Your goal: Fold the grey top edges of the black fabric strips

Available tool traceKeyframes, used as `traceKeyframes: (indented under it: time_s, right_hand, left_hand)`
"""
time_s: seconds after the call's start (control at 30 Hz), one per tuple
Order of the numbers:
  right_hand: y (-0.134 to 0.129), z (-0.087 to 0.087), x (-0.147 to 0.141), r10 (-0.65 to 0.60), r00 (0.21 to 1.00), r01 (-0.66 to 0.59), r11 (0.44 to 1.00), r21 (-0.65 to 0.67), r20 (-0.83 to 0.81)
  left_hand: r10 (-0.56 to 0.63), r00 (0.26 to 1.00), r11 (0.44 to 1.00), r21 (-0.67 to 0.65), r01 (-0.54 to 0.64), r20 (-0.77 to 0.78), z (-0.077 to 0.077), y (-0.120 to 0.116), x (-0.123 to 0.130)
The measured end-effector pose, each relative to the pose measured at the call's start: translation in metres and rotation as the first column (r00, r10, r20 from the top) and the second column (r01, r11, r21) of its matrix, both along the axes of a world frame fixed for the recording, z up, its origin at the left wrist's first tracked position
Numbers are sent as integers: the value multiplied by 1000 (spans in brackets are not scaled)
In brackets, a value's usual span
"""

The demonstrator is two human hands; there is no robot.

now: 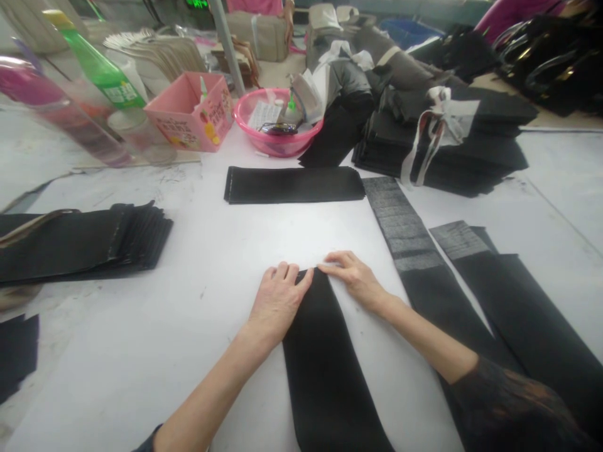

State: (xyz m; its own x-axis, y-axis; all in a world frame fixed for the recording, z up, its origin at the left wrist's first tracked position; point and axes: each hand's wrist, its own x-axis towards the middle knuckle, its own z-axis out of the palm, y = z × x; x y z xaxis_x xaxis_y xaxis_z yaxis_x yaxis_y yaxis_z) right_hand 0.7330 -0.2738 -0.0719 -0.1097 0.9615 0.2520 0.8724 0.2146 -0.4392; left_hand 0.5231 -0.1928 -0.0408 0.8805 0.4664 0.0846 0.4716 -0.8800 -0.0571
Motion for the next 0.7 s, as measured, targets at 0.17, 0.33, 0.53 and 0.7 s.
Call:
traceKeyframes:
  time_s: [0.17,0.33,0.53,0.7]
  right_hand:
    - [2,-1,2,-2,1000,2,1000,-5,9]
    - [12,13,-3,-91,969,91,996,-10,-228]
    - [26,16,-38,3,999,-1,999,40,-41]
    - [31,7,-46,63,989,-65,998,12,132]
  left_hand:
    - [17,998,1000,-12,-16,60,-6,2,-9]
    - [107,975,990,-107,-87,194,-14,9,-23]
    - [153,941,968,-235,-82,303,-16,15,-33]
    - [115,924,960,-281,-8,366,-22,23,-42]
